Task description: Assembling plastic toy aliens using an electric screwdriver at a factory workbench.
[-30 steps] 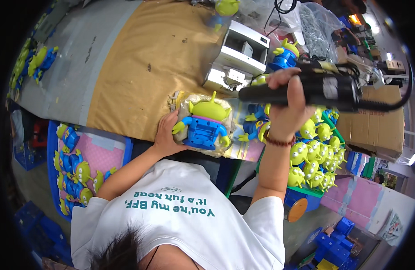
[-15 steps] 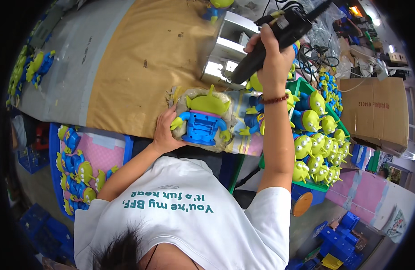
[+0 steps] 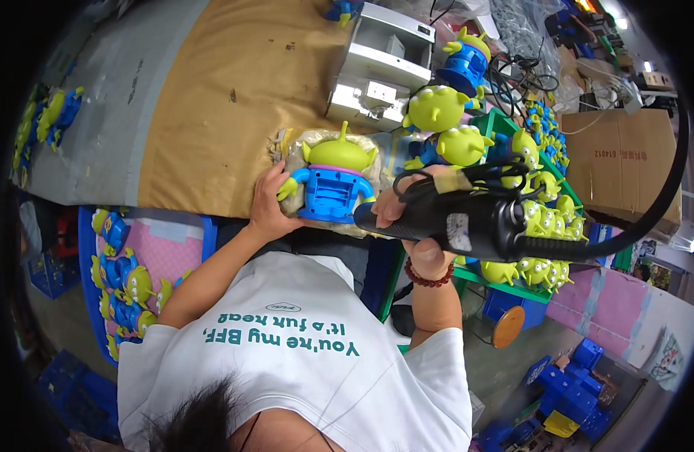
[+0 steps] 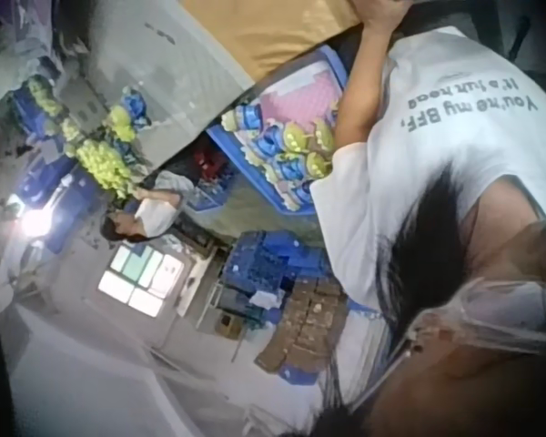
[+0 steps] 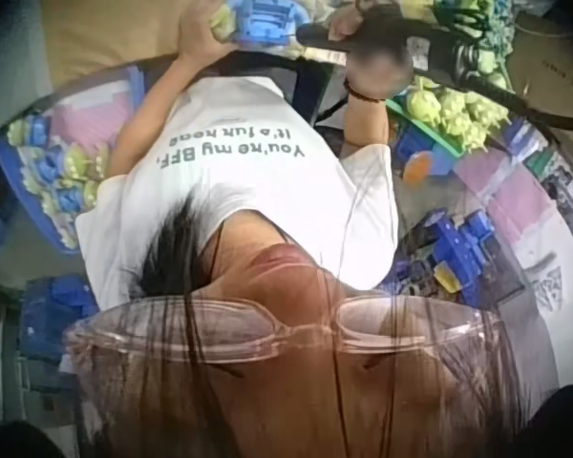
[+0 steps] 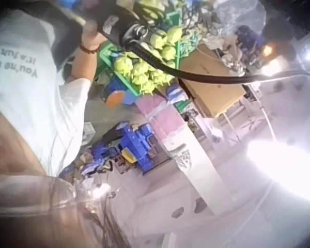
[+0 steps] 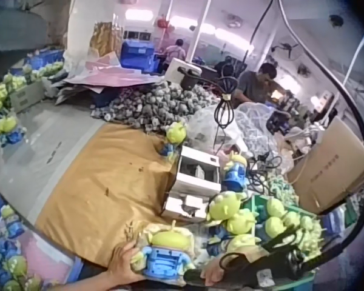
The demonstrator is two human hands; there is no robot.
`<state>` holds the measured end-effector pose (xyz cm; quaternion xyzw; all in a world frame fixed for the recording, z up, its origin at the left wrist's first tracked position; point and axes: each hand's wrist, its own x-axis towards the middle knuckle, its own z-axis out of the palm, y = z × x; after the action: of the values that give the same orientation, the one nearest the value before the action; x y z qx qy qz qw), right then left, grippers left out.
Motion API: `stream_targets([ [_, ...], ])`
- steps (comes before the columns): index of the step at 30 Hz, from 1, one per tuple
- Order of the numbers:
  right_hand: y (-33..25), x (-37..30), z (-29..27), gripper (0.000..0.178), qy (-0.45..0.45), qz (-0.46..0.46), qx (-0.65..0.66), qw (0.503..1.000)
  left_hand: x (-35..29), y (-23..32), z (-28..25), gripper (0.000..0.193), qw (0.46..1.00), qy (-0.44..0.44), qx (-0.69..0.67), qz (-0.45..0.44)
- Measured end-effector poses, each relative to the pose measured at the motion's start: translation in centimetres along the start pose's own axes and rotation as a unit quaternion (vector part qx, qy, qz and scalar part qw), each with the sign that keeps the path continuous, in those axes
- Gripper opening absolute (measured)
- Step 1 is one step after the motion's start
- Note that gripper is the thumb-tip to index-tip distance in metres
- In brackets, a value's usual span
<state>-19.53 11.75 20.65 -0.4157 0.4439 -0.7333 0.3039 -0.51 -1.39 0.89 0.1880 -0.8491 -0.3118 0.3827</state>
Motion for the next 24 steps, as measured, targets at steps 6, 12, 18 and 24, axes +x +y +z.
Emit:
stream_targets([
  [6,1.8,-1.2,-0.2,0.061,-0.065,-0.038,0.051,0.996,0.1,-0.1,0.1,0.093,1.0,0.004,-0.004,0.008],
  [12,3.0,-0.2,-1.6,0.055,-0.217,-0.124,0.042,0.967,0.3,-0.1,0.2,0.092,1.0,0.013,0.004,0.019],
  [18,3.0,0.3,-1.6,0.05,-0.247,-0.137,0.027,0.959,0.2,-0.1,0.3,0.093,1.0,0.008,0.005,0.018],
  [24,2.2,-0.6,-0.4,0.034,-0.148,-0.06,0.046,0.986,0.0,-0.1,0.0,0.092,1.0,-0.002,0.006,0.011],
])
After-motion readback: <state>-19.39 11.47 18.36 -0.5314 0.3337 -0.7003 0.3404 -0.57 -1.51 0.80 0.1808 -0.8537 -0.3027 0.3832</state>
